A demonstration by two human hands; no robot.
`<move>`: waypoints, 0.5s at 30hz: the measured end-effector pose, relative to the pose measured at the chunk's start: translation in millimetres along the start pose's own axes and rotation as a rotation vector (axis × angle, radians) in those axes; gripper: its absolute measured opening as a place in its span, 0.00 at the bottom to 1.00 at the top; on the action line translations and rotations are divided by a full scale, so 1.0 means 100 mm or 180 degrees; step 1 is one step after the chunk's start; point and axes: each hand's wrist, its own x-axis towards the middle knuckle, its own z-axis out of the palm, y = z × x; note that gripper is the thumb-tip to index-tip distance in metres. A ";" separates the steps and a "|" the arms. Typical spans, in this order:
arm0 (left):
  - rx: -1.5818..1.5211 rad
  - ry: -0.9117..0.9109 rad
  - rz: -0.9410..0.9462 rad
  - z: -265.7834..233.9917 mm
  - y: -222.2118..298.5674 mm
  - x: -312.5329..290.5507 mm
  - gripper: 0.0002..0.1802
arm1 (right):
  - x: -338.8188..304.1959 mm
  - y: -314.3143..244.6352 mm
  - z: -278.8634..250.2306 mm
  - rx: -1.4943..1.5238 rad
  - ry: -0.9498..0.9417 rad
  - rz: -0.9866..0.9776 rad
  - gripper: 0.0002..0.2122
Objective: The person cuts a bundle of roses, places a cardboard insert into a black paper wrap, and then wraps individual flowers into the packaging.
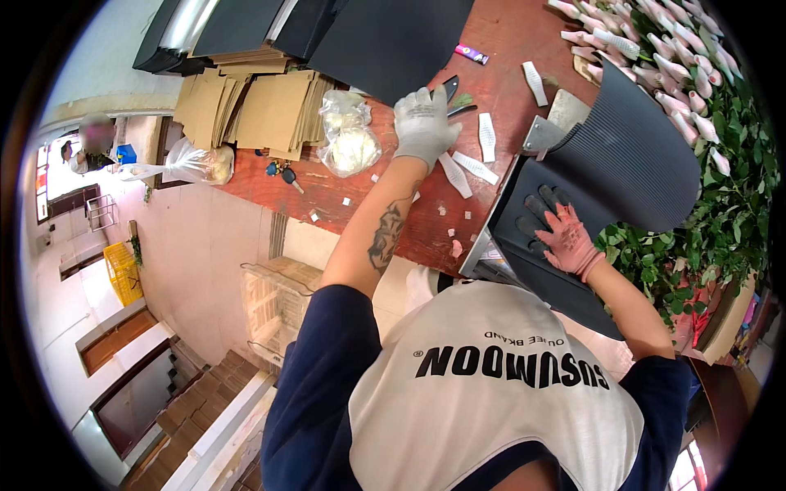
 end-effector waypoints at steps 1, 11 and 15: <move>0.0108 -0.0151 0.0020 0.03 0.06 0.04 0.36 | -0.02 -0.01 -0.01 0.0011 0.0031 0.0005 0.23; 0.0103 -0.0632 0.0190 -0.04 0.39 0.46 0.42 | -0.01 0.02 0.07 0.0591 0.0591 0.0076 0.27; -0.0024 -0.0543 0.0434 -0.01 0.31 0.43 0.35 | -0.11 0.00 0.20 0.1759 0.0344 0.0153 0.27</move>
